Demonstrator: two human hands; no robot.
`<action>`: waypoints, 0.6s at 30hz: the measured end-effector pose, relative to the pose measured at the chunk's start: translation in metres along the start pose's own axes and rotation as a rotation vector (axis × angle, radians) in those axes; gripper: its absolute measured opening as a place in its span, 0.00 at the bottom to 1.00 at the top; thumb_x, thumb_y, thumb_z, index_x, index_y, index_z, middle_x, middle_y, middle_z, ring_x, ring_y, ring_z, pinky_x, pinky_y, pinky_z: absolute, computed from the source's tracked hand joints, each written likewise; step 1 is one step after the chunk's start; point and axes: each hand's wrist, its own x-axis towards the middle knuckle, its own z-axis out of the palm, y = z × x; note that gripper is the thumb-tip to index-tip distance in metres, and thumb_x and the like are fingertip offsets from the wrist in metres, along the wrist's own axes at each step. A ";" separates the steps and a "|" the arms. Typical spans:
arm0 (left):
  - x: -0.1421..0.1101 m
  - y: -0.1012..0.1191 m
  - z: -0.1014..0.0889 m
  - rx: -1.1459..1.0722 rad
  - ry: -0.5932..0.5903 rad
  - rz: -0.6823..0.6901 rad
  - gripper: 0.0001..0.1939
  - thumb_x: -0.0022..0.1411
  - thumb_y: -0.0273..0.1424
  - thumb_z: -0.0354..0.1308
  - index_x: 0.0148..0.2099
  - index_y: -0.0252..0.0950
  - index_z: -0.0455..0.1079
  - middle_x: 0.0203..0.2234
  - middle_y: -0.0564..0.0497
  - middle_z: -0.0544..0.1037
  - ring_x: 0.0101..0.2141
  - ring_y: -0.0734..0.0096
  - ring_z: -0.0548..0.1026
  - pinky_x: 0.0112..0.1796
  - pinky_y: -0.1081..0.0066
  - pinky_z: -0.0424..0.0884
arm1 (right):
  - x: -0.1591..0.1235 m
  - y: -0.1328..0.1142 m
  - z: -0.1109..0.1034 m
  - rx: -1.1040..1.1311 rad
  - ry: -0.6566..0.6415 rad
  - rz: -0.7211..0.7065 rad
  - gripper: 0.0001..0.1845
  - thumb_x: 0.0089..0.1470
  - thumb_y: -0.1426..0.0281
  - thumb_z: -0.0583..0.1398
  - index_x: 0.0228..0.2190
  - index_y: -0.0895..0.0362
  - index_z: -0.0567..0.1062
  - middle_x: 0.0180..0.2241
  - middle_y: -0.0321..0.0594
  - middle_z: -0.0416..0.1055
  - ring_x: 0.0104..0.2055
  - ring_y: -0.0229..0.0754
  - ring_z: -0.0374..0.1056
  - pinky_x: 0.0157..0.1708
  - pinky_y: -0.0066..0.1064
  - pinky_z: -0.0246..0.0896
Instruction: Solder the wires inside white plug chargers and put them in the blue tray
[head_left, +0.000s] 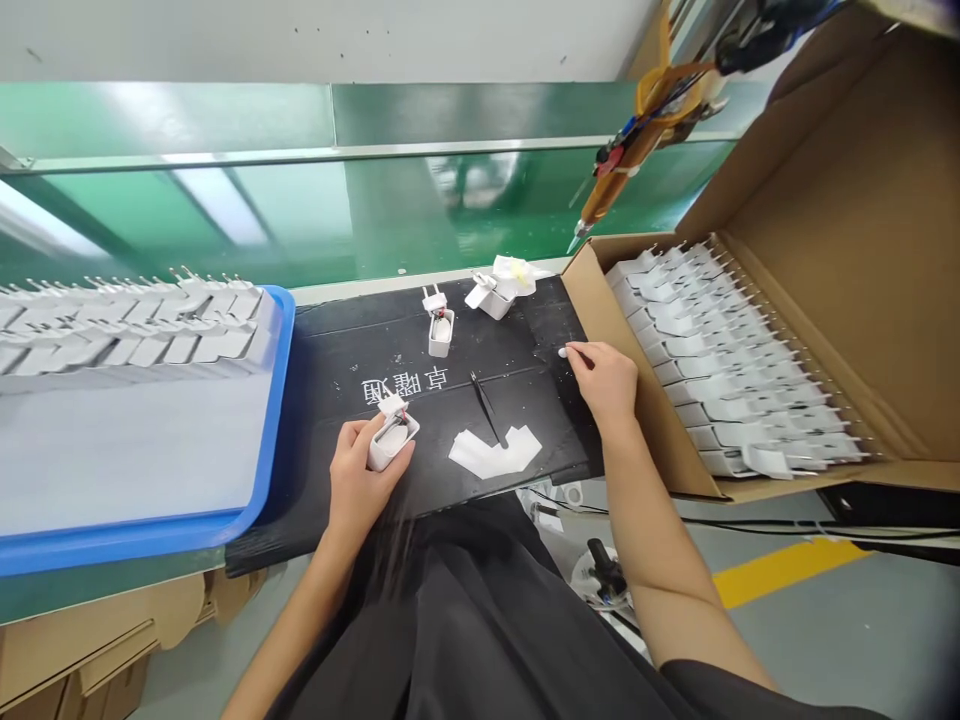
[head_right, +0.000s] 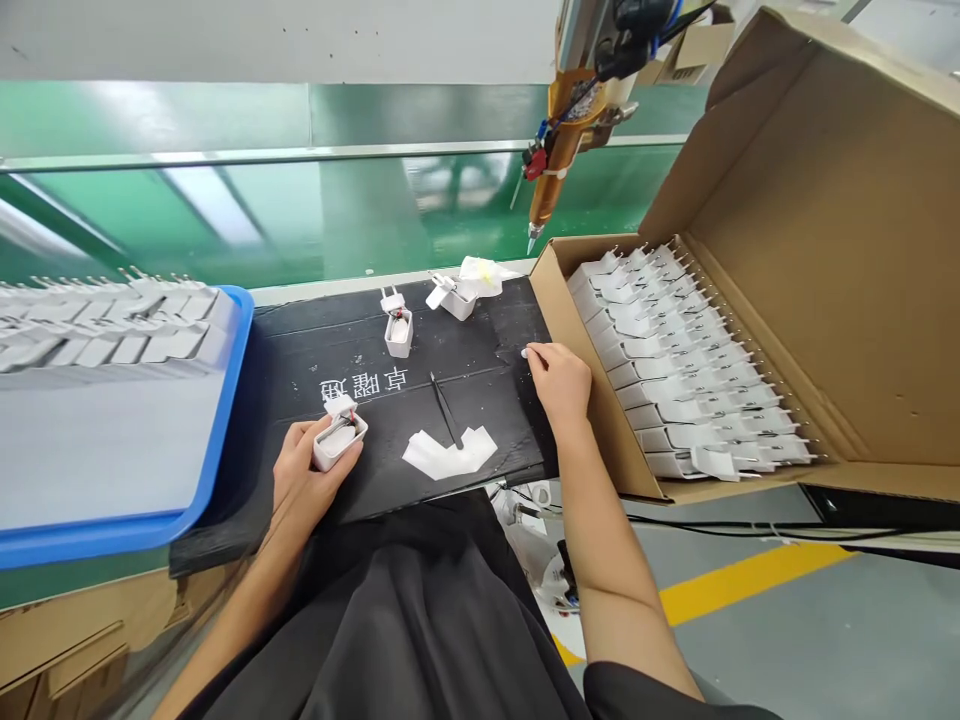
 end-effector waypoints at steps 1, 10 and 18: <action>0.000 0.000 0.000 -0.006 -0.001 -0.002 0.20 0.58 0.37 0.66 0.53 0.39 0.75 0.39 0.50 0.74 0.37 0.68 0.76 0.39 0.70 0.74 | 0.002 0.001 0.003 -0.020 -0.019 -0.015 0.12 0.56 0.63 0.60 0.35 0.55 0.81 0.39 0.46 0.80 0.38 0.45 0.72 0.44 0.39 0.66; 0.005 0.000 -0.001 -0.220 -0.001 -0.047 0.18 0.58 0.37 0.66 0.50 0.38 0.74 0.40 0.48 0.74 0.41 0.66 0.77 0.43 0.67 0.74 | 0.001 0.016 0.013 -0.021 0.060 -0.003 0.15 0.55 0.56 0.61 0.33 0.55 0.75 0.28 0.41 0.74 0.27 0.41 0.67 0.36 0.36 0.65; 0.006 0.018 -0.017 -0.449 -0.074 -0.092 0.22 0.60 0.36 0.67 0.55 0.37 0.71 0.46 0.43 0.79 0.45 0.63 0.78 0.47 0.64 0.74 | 0.001 0.026 0.015 0.054 0.084 -0.004 0.13 0.56 0.60 0.60 0.37 0.55 0.78 0.37 0.50 0.79 0.33 0.44 0.74 0.35 0.34 0.67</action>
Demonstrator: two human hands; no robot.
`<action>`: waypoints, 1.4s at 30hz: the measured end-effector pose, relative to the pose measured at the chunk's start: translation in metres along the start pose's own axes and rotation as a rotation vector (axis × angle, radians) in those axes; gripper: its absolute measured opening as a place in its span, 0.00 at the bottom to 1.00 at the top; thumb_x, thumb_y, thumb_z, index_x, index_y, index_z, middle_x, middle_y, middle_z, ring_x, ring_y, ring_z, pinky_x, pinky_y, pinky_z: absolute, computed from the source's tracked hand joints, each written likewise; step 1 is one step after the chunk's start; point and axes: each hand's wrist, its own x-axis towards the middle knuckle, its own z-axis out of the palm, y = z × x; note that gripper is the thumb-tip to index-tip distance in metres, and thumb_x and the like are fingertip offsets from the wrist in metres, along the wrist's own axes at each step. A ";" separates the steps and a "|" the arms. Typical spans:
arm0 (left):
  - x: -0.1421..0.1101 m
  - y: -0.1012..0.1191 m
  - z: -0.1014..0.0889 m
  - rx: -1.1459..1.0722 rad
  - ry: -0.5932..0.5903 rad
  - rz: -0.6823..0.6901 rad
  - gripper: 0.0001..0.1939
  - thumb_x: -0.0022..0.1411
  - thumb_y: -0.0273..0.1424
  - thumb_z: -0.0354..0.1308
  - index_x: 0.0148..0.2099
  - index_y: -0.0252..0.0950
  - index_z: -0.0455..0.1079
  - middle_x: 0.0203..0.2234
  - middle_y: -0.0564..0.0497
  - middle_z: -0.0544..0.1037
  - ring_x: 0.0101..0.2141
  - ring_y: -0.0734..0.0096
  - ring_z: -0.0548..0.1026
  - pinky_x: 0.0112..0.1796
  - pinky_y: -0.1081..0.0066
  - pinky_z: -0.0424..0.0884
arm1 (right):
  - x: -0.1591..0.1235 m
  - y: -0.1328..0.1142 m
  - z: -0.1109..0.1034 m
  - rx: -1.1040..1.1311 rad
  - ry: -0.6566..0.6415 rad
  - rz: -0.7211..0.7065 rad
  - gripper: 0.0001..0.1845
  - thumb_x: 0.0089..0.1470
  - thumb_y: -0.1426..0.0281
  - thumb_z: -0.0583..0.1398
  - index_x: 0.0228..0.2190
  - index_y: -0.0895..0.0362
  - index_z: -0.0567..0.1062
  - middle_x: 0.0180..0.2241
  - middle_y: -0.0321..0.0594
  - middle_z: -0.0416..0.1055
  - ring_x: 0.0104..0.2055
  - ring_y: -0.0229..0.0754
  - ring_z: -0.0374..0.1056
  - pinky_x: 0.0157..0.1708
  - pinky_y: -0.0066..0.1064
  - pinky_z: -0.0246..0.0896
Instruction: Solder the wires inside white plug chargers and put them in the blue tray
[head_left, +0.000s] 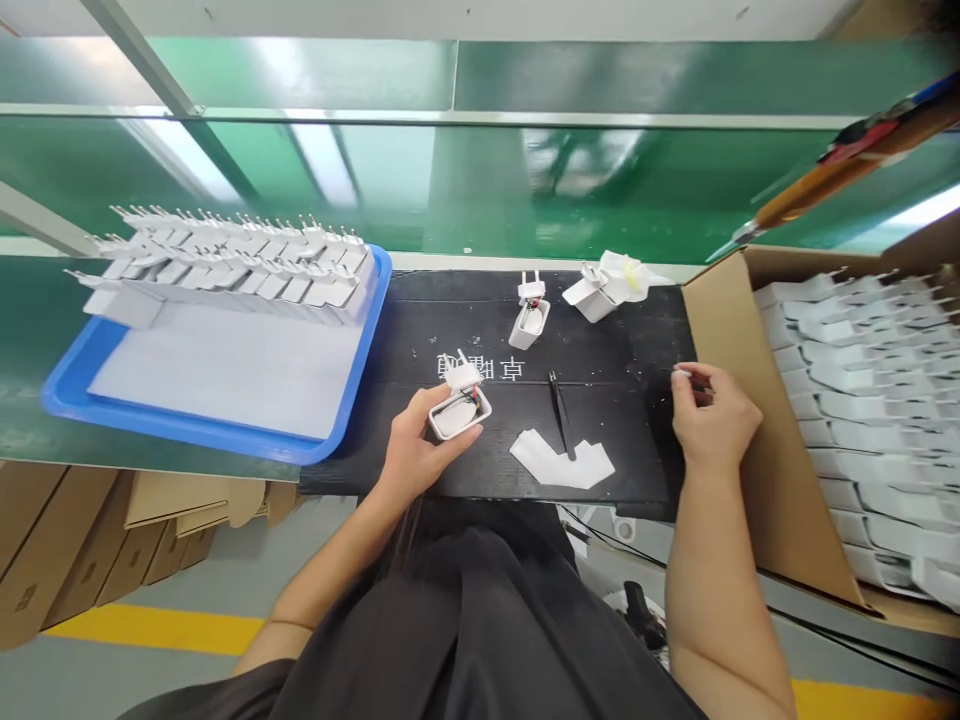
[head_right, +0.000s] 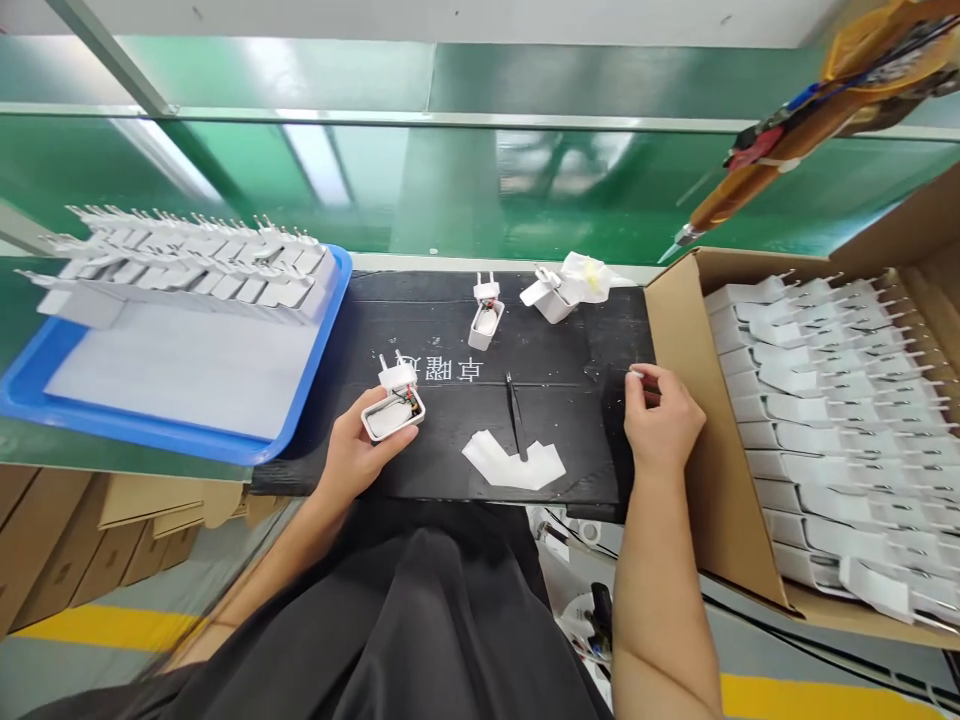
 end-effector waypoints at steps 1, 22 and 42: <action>0.000 0.002 -0.001 0.017 -0.006 0.022 0.22 0.59 0.36 0.67 0.55 0.37 0.72 0.44 0.44 0.79 0.44 0.63 0.78 0.46 0.64 0.74 | -0.001 0.000 0.000 0.004 0.000 0.005 0.14 0.58 0.60 0.58 0.38 0.55 0.78 0.36 0.50 0.80 0.32 0.44 0.75 0.35 0.35 0.67; -0.006 0.027 0.008 0.066 -0.116 0.176 0.21 0.60 0.35 0.67 0.55 0.42 0.74 0.42 0.46 0.81 0.43 0.64 0.75 0.42 0.66 0.75 | -0.061 -0.162 -0.032 0.649 -0.558 -0.359 0.45 0.52 0.59 0.67 0.66 0.43 0.55 0.66 0.47 0.59 0.68 0.54 0.59 0.61 0.51 0.66; -0.013 0.030 0.004 -0.055 -0.177 0.080 0.21 0.57 0.34 0.70 0.53 0.38 0.76 0.40 0.47 0.80 0.39 0.66 0.76 0.41 0.70 0.73 | -0.090 -0.202 -0.019 1.033 -1.017 -0.057 0.38 0.58 0.66 0.64 0.64 0.38 0.58 0.67 0.36 0.61 0.68 0.46 0.61 0.68 0.44 0.57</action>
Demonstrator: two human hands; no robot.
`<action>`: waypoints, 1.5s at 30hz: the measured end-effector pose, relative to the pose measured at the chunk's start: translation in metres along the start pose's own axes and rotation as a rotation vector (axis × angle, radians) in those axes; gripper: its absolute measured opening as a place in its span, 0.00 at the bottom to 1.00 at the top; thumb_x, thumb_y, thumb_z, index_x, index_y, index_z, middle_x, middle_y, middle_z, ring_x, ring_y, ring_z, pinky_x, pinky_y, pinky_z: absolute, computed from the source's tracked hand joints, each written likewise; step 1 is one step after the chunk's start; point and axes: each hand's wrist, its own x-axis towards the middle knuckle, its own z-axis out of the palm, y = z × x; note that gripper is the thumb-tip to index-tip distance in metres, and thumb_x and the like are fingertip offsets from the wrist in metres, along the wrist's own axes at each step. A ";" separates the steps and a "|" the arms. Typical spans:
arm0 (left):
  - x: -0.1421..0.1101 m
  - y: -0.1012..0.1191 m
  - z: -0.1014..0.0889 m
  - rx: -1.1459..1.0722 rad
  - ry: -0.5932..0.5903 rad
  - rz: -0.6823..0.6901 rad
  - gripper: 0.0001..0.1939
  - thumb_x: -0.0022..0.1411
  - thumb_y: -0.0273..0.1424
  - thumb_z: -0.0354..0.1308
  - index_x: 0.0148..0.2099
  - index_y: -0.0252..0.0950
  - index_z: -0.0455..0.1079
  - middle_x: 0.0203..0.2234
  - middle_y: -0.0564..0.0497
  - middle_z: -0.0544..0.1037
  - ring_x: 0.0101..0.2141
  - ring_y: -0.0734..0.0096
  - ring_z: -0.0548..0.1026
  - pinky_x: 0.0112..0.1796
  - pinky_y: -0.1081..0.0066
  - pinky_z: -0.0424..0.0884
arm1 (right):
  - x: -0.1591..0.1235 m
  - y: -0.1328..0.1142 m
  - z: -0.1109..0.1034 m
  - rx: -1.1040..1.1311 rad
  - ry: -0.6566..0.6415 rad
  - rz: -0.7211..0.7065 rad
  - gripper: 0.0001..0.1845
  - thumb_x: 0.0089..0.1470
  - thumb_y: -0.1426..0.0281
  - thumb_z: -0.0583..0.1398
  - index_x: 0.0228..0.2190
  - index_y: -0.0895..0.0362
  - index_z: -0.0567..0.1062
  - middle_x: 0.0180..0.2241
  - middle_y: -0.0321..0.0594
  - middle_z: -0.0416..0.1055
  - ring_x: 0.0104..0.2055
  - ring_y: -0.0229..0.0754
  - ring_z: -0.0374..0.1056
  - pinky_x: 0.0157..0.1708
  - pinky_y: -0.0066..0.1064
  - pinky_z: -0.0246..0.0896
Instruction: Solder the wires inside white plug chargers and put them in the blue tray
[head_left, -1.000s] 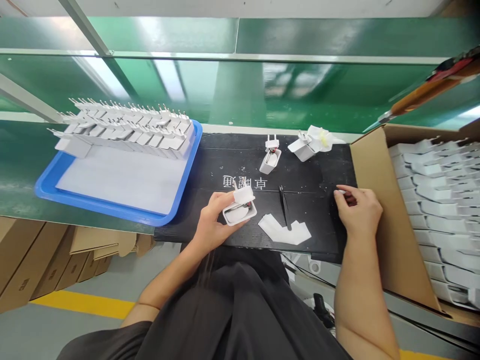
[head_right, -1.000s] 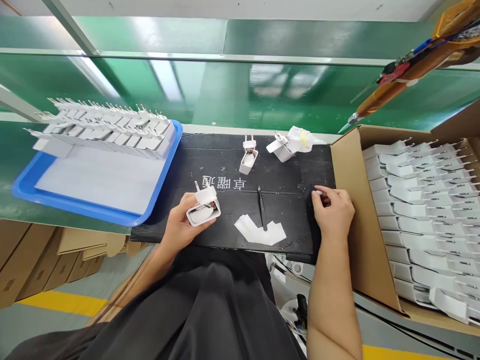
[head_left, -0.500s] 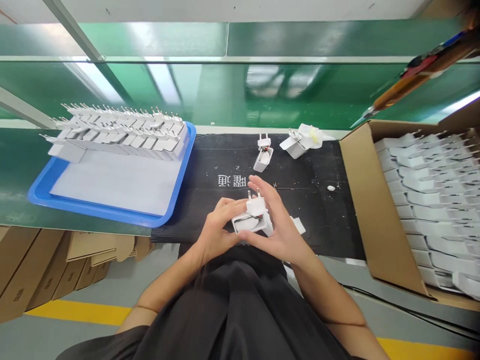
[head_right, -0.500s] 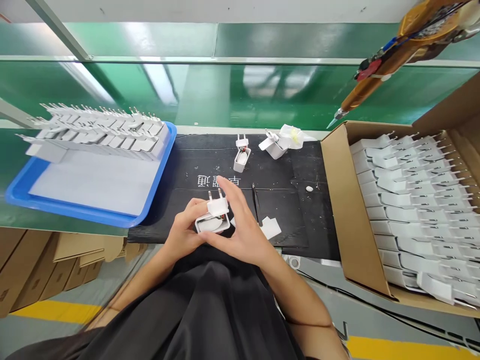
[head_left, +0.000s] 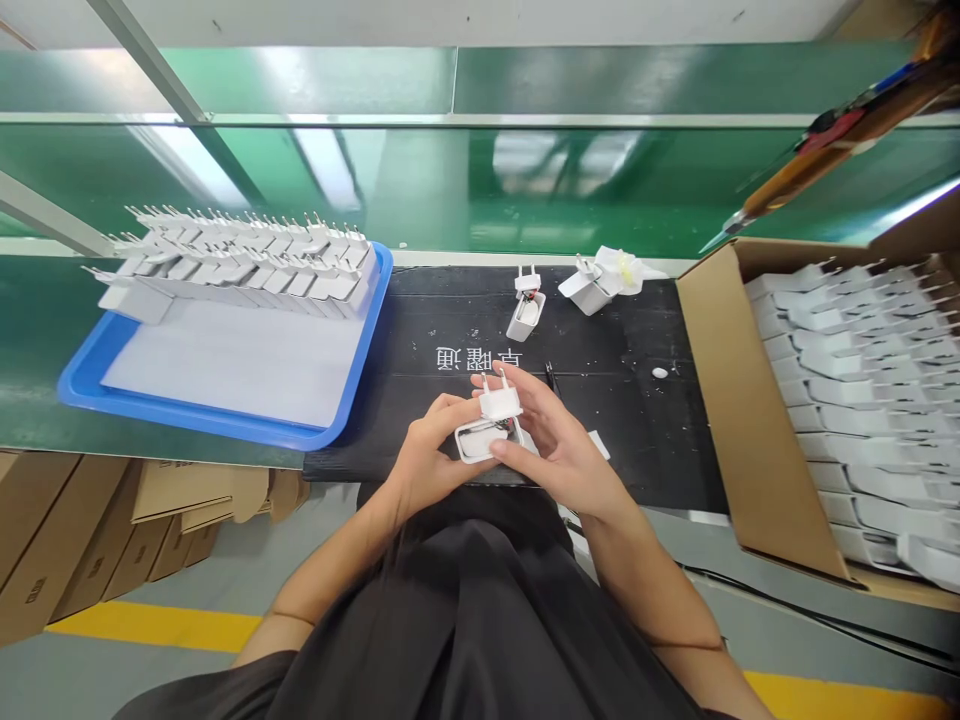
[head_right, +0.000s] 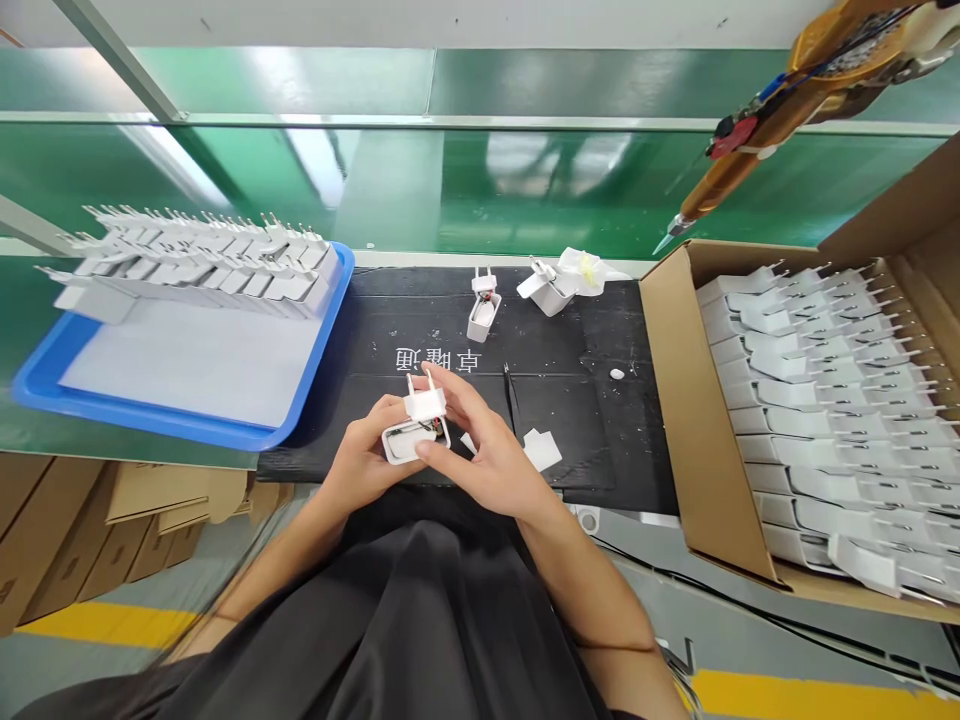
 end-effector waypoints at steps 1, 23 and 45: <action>0.000 0.001 -0.001 -0.022 -0.009 -0.035 0.21 0.57 0.35 0.70 0.52 0.38 0.76 0.40 0.47 0.80 0.39 0.66 0.77 0.42 0.69 0.73 | 0.000 0.002 -0.001 0.014 0.002 0.001 0.37 0.58 0.66 0.64 0.64 0.38 0.58 0.67 0.37 0.62 0.68 0.45 0.61 0.69 0.44 0.57; 0.000 0.014 -0.010 -0.349 0.013 -0.363 0.23 0.56 0.43 0.68 0.49 0.37 0.72 0.40 0.50 0.80 0.37 0.69 0.75 0.36 0.75 0.70 | 0.015 0.036 -0.171 -0.623 0.952 -0.204 0.36 0.51 0.63 0.67 0.61 0.50 0.67 0.60 0.55 0.68 0.54 0.53 0.73 0.50 0.48 0.70; 0.004 -0.013 -0.003 -0.172 0.063 -0.223 0.25 0.58 0.36 0.68 0.57 0.38 0.71 0.49 0.44 0.78 0.49 0.62 0.78 0.49 0.66 0.75 | 0.096 -0.040 -0.162 -0.356 0.745 -0.752 0.19 0.53 0.62 0.66 0.45 0.47 0.67 0.38 0.40 0.66 0.31 0.37 0.64 0.34 0.34 0.65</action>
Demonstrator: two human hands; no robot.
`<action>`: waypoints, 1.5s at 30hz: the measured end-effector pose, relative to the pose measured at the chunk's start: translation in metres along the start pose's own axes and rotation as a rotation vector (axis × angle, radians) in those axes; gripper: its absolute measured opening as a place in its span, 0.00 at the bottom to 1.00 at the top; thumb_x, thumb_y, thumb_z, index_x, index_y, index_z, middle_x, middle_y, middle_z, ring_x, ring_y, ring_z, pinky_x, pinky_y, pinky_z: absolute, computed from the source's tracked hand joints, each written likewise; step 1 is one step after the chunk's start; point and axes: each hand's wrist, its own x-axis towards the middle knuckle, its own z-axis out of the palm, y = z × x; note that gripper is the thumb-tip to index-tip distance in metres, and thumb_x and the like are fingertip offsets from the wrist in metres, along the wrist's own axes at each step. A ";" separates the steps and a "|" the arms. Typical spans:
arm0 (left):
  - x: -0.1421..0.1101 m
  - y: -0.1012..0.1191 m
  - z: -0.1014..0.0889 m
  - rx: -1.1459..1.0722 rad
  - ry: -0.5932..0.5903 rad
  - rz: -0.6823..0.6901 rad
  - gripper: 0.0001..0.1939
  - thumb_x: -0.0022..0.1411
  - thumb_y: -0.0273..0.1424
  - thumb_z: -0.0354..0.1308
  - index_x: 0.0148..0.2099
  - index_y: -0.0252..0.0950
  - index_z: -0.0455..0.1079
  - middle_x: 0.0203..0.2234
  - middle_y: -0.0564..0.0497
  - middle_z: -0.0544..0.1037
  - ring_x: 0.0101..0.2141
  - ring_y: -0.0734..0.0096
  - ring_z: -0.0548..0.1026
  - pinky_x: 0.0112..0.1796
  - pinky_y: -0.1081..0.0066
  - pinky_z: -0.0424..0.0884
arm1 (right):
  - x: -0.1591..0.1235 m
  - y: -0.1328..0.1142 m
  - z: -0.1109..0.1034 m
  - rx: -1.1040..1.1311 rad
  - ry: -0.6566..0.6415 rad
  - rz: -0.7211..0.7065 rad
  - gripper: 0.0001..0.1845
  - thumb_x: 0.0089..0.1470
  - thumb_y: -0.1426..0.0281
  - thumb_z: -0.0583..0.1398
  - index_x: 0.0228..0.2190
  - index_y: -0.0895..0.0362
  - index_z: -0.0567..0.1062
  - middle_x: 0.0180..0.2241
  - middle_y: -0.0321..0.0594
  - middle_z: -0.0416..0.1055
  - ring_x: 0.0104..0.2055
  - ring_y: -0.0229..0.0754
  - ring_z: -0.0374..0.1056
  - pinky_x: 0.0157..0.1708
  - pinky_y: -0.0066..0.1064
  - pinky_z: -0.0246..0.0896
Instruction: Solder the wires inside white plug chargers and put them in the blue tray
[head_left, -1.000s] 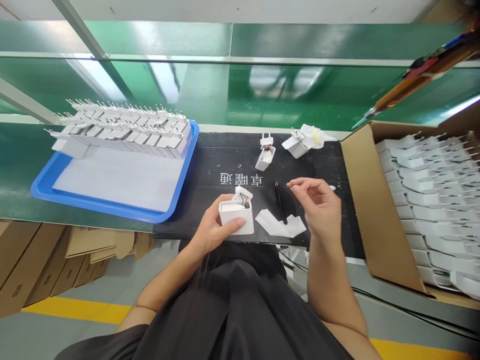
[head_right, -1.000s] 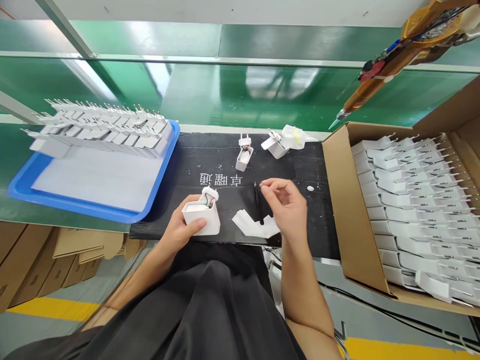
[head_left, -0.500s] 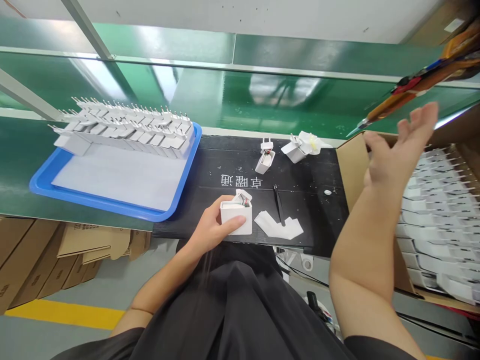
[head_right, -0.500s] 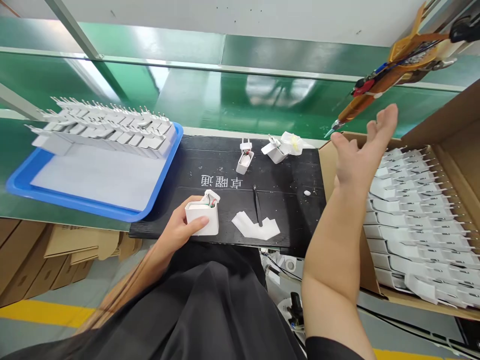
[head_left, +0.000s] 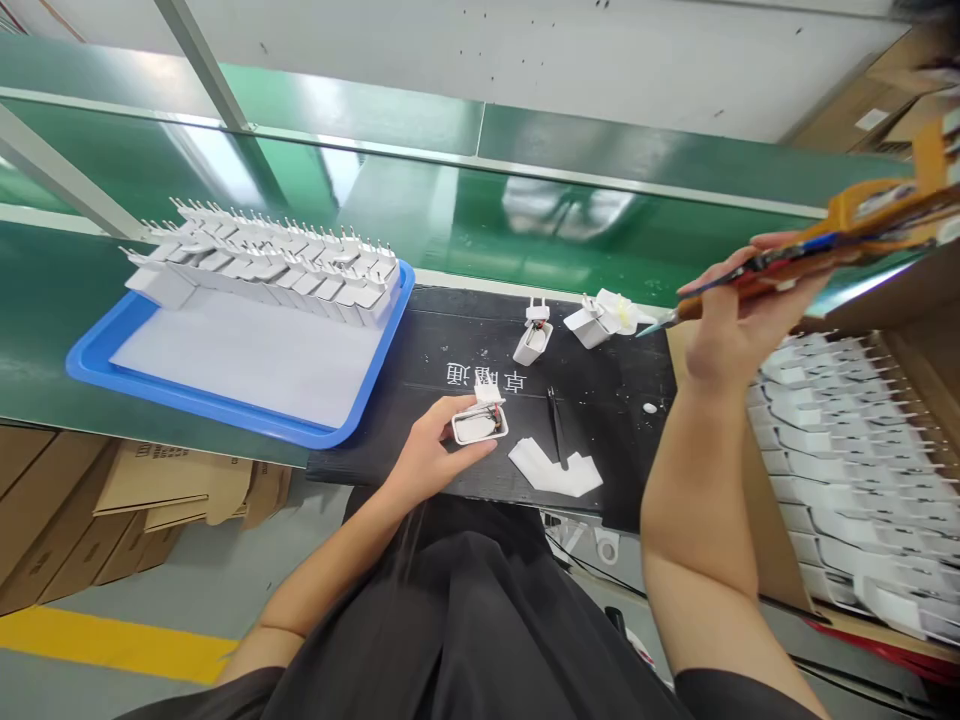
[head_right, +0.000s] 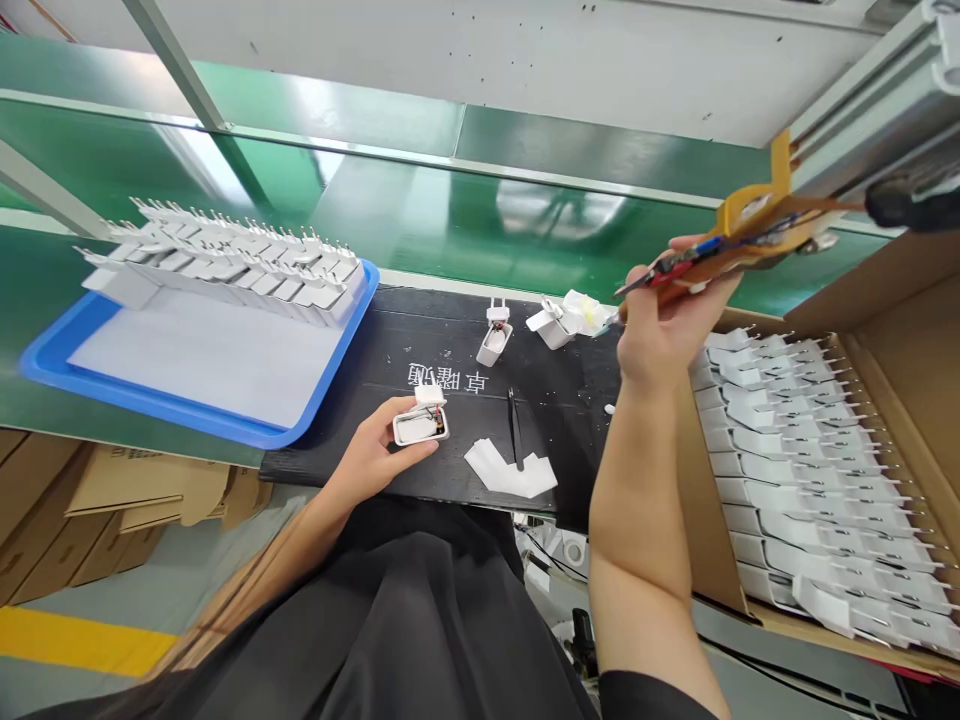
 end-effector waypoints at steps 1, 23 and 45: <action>0.003 -0.003 0.001 0.031 0.018 0.024 0.25 0.58 0.35 0.68 0.57 0.38 0.71 0.49 0.44 0.78 0.48 0.62 0.78 0.48 0.66 0.75 | -0.009 -0.011 0.006 0.044 -0.025 0.020 0.19 0.52 0.61 0.66 0.45 0.47 0.68 0.36 0.38 0.64 0.29 0.37 0.62 0.33 0.34 0.63; 0.032 0.007 0.025 0.186 0.139 0.185 0.24 0.56 0.37 0.70 0.54 0.41 0.74 0.47 0.47 0.80 0.47 0.59 0.78 0.52 0.60 0.72 | -0.087 -0.138 0.075 0.139 -0.206 -0.012 0.30 0.51 0.60 0.65 0.54 0.37 0.65 0.33 0.38 0.66 0.26 0.42 0.63 0.25 0.41 0.68; 0.027 0.003 0.029 0.044 0.112 0.092 0.25 0.55 0.35 0.71 0.54 0.38 0.74 0.49 0.45 0.80 0.50 0.57 0.78 0.55 0.58 0.71 | -0.091 -0.145 0.075 0.175 -0.218 -0.025 0.32 0.51 0.65 0.65 0.57 0.40 0.65 0.34 0.37 0.65 0.27 0.40 0.63 0.25 0.37 0.67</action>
